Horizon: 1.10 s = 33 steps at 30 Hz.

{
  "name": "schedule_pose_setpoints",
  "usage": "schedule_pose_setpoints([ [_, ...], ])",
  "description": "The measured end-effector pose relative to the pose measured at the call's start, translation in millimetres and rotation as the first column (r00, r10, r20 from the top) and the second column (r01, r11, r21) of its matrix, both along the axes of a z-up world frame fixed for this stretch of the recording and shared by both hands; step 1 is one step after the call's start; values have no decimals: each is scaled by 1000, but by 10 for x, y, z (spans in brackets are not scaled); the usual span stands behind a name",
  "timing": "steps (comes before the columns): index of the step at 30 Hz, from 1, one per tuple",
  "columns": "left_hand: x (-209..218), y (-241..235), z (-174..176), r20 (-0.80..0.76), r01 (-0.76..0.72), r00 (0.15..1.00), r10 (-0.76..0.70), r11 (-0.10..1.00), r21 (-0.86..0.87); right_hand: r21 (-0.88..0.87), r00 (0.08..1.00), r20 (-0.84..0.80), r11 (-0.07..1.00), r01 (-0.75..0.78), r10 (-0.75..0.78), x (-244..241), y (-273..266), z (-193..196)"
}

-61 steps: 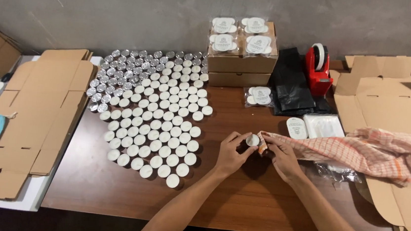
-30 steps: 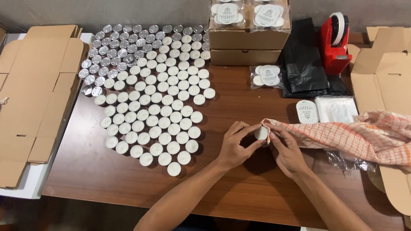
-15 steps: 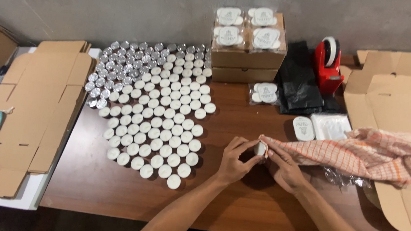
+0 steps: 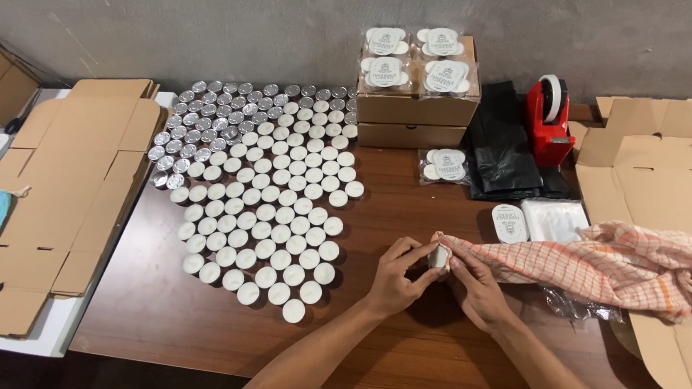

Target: Cleaning individual tea light candles with a cloth and placing them into small plastic bags for packaging.

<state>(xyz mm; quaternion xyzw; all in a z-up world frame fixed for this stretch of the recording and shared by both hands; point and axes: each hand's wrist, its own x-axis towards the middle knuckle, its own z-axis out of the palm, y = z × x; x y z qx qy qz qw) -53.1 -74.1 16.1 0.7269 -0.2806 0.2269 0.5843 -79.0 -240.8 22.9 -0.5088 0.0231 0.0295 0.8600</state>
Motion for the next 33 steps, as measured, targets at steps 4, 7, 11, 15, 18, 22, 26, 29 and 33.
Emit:
schedule_pose_setpoints([
  [4, 29, -38, -50, 8, -1, 1000, 1, 1000, 9, 6, 998, -3, 998, 63, -63, 50, 41, -68],
  [7, 50, -52, -53, -6, 16, 1000, -16, 1000, -24, -3, 993, -17, 993, 116, -116, 56, 44, -40],
  [11, 86, -63, -111, 18, -23, 1000, 23, 1000, -12, 13, 999, -42, 1000, 20, -19, 71, 26, 83],
  [15, 114, -69, -155, 19, -60, 998, 59, 998, 11, 27, 999, -22, 999, 31, -31, 115, 53, 4],
  [18, 156, -46, -120, -12, -73, 997, 73, 997, -18, 49, 999, -30, 999, 13, -12, 95, 109, 163],
  [22, 125, -38, -15, -111, -71, 992, 58, 991, -117, 149, 999, -38, 989, -12, 18, 166, 2, -87],
  [26, 118, -23, -18, -119, -100, 989, 87, 989, -108, 146, 999, -18, 989, -37, 40, 200, -33, -185],
  [29, 80, -19, 51, -127, -94, 989, 82, 991, -96, 86, 1000, -9, 996, -4, 5, 196, -12, -178],
  [33, 96, -19, -84, -164, -90, 984, 76, 993, -81, -33, 994, 30, 994, 105, -104, 210, -66, -517],
])
